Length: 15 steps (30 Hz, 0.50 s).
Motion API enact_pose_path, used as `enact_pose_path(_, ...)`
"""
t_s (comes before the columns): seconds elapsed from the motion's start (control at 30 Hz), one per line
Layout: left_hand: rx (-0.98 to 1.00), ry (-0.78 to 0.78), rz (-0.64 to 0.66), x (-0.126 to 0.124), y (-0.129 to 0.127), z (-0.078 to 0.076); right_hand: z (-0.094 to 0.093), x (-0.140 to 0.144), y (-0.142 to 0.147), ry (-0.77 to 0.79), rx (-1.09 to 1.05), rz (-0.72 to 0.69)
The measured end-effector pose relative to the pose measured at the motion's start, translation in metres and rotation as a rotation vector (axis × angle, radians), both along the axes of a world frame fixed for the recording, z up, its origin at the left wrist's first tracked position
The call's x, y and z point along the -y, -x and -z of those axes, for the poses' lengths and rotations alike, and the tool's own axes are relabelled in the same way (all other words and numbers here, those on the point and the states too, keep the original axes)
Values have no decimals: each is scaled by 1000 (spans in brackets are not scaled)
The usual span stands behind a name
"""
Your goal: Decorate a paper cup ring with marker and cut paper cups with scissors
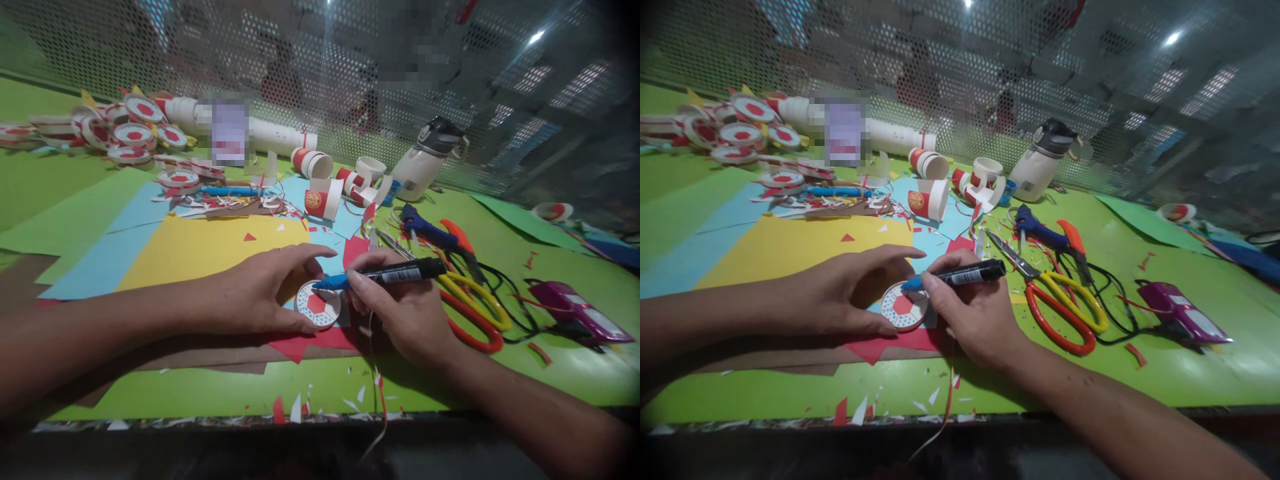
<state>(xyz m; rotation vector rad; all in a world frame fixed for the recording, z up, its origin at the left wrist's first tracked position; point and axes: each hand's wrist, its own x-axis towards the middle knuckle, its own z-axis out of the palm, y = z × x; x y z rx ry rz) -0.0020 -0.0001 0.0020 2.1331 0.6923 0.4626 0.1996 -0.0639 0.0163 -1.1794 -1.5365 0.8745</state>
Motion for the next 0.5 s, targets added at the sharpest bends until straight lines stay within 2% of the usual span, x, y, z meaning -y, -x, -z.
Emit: enact_pose_path(0.5,-4,-18,7,1,1,1,4,1,0,-1,-6,4)
